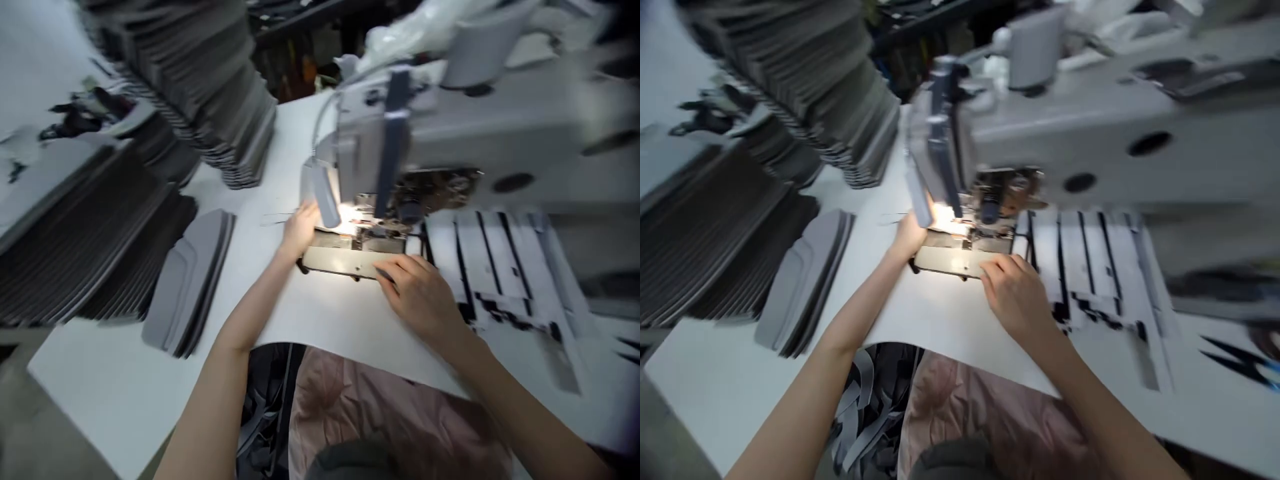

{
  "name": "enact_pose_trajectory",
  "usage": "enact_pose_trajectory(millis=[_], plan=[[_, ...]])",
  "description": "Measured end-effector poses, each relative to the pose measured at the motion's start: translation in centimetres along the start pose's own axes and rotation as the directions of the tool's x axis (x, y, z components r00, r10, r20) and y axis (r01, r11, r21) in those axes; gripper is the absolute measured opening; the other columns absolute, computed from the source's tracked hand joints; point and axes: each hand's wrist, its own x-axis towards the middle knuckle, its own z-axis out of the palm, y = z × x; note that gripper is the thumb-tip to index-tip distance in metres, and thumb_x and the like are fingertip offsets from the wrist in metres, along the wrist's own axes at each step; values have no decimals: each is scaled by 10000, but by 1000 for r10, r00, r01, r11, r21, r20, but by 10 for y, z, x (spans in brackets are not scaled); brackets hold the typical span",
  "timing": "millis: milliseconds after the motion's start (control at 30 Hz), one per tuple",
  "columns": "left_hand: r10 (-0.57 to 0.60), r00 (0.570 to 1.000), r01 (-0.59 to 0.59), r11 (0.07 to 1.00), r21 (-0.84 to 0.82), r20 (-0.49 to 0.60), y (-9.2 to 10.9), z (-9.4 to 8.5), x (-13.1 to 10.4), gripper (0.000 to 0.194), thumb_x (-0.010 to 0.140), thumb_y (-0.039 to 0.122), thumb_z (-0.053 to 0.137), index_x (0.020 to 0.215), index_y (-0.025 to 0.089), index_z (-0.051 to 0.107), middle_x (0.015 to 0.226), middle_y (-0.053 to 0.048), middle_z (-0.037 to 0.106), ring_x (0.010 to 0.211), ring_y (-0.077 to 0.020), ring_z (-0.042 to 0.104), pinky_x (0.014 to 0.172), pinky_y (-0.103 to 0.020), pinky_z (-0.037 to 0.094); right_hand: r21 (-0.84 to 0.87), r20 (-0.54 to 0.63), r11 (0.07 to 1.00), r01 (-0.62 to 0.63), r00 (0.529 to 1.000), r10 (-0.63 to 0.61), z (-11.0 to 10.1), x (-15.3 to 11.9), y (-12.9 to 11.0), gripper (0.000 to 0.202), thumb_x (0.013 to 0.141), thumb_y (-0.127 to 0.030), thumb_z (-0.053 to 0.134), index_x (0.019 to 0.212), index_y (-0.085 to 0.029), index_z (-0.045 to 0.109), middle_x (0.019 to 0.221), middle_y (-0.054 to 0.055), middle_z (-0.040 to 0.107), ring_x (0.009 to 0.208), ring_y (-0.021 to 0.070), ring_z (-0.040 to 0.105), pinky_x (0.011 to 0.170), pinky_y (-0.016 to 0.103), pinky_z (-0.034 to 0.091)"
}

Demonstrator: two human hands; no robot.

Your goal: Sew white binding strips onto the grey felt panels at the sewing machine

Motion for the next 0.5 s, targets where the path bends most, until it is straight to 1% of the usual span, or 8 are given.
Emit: enact_pose_trajectory(millis=[100, 200, 300, 367, 400, 433, 467, 500], plan=[[-199, 974, 177, 965, 192, 103, 20, -13, -12, 383, 924, 0, 374, 1178, 101, 643, 1219, -193, 665, 1157, -309, 631, 905, -407, 550, -17, -111, 993, 114, 987, -115, 11, -10, 1, 305, 962, -252, 441, 1092, -95, 668, 1035, 148, 694, 956, 284, 603, 887, 402, 476], [-326, 932, 273, 919, 283, 157, 42, -31, -32, 342, 919, 10, 416, 1169, 74, 641, 1130, -223, 679, 1106, -313, 658, 815, -386, 569, -25, -158, 985, 173, 972, -174, 26, -16, -1, 365, 979, -281, 407, 1219, -92, 606, 1076, 173, 689, 973, 304, 627, 892, 438, 509], [-356, 898, 281, 916, 287, 259, 57, -76, -65, 241, 844, 3, 532, 968, 110, 709, 918, -158, 721, 884, -267, 712, 715, -345, 571, -7, -173, 976, 220, 961, -217, 38, -14, -20, 545, 972, -278, 383, 1476, -69, 386, 1196, 234, 649, 1062, 347, 634, 884, 485, 536], [-216, 894, 169, 974, 151, 392, 62, -123, -93, 236, 805, 20, 594, 874, 194, 738, 834, -58, 744, 784, -204, 710, 687, -285, 562, 78, -225, 967, 243, 949, -220, 39, -4, -45, 725, 951, -320, 402, 1588, -88, 144, 1348, 286, 555, 1180, 403, 588, 885, 536, 534], [-50, 879, 63, 998, -11, 475, 62, -149, -107, 274, 812, 32, 599, 913, 237, 752, 860, -20, 759, 779, -182, 710, 682, -263, 558, 136, -258, 956, 260, 941, -220, 35, 4, -61, 789, 940, -356, 416, 1607, -126, 62, 1406, 284, 514, 1226, 421, 561, 890, 555, 528], [116, 852, -18, 981, -193, 510, 61, -176, -120, 275, 837, 76, 617, 974, 269, 757, 905, 9, 770, 782, -165, 711, 682, -242, 560, 194, -291, 938, 286, 930, -223, 29, 14, -78, 826, 930, -389, 424, 1614, -169, 17, 1430, 266, 502, 1248, 425, 547, 896, 565, 522], [230, 832, -68, 945, -319, 505, 57, -202, -131, 229, 867, 152, 641, 1015, 282, 758, 923, 22, 773, 775, -159, 710, 676, -233, 565, 239, -320, 919, 314, 919, -231, 20, 25, -96, 833, 927, -414, 418, 1616, -207, -1, 1418, 241, 524, 1244, 419, 554, 905, 568, 516], [261, 847, -90, 929, -359, 464, 51, -227, -140, 172, 886, 254, 664, 1027, 279, 761, 914, 24, 774, 759, -162, 708, 668, -235, 572, 265, -343, 901, 342, 907, -243, 8, 38, -114, 824, 931, -424, 397, 1617, -215, -11, 1381, 229, 555, 1222, 410, 572, 917, 570, 509]])
